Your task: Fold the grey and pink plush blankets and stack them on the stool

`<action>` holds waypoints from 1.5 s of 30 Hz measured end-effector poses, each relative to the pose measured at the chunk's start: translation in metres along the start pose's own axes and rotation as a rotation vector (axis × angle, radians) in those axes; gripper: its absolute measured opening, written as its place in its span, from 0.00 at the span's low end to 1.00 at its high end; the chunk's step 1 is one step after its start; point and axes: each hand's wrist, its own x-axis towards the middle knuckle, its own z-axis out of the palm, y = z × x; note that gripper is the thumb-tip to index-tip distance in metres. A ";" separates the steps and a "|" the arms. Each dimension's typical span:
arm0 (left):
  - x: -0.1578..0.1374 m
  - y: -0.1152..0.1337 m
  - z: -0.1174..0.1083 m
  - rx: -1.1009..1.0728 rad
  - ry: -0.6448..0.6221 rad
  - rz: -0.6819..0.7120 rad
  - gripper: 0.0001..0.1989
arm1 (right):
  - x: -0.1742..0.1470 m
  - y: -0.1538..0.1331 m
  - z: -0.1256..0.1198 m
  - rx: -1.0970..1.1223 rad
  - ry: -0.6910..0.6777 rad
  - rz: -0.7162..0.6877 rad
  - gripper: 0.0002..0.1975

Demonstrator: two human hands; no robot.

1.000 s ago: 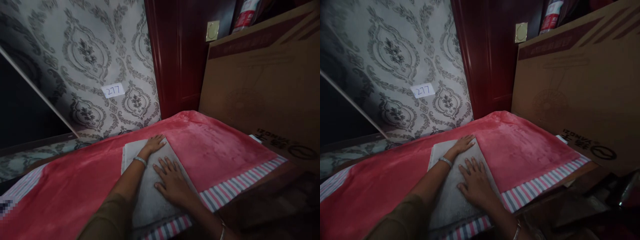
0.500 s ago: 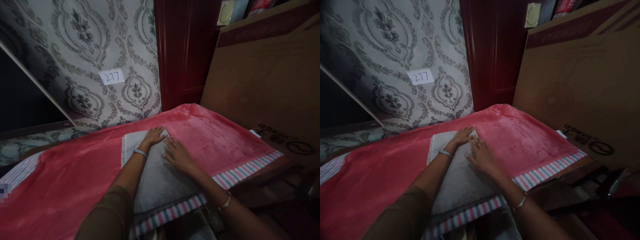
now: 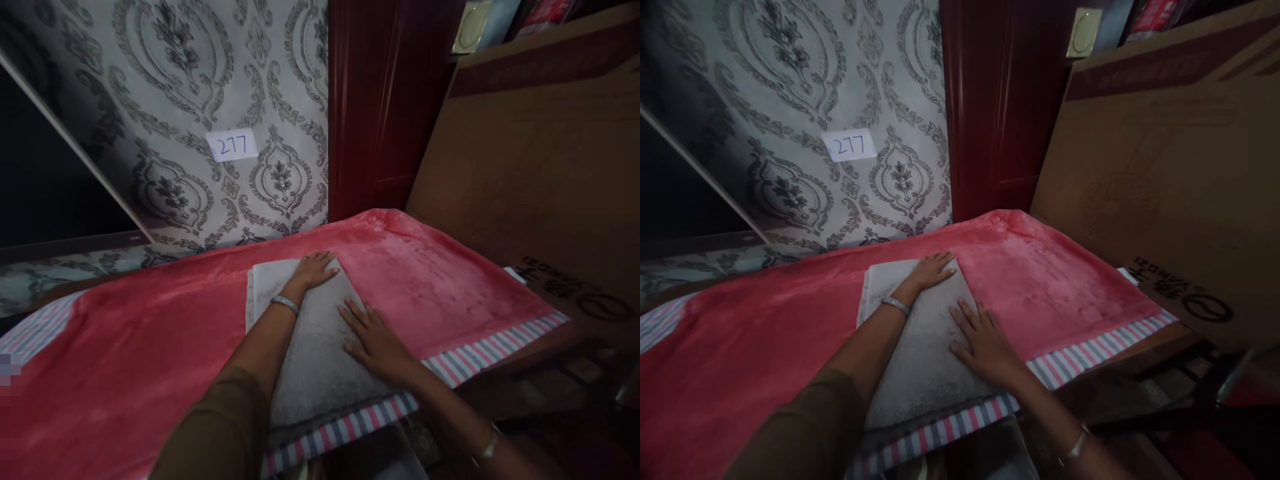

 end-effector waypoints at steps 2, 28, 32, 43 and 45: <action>0.000 0.000 0.000 -0.003 0.004 0.004 0.33 | -0.019 -0.004 0.002 -0.010 0.021 0.005 0.33; -0.149 -0.022 -0.002 0.092 0.070 -0.270 0.32 | -0.013 -0.105 0.003 -0.080 -0.049 -0.326 0.29; -0.148 -0.021 -0.003 0.064 0.076 -0.279 0.33 | -0.027 -0.095 0.009 -0.098 0.007 -0.361 0.30; -0.217 0.009 -0.008 -0.027 -0.019 -0.190 0.39 | -0.041 -0.091 0.021 -0.099 0.104 -0.352 0.30; -0.252 0.018 0.000 -0.050 0.029 -0.165 0.35 | -0.042 -0.091 0.022 -0.097 0.124 -0.361 0.30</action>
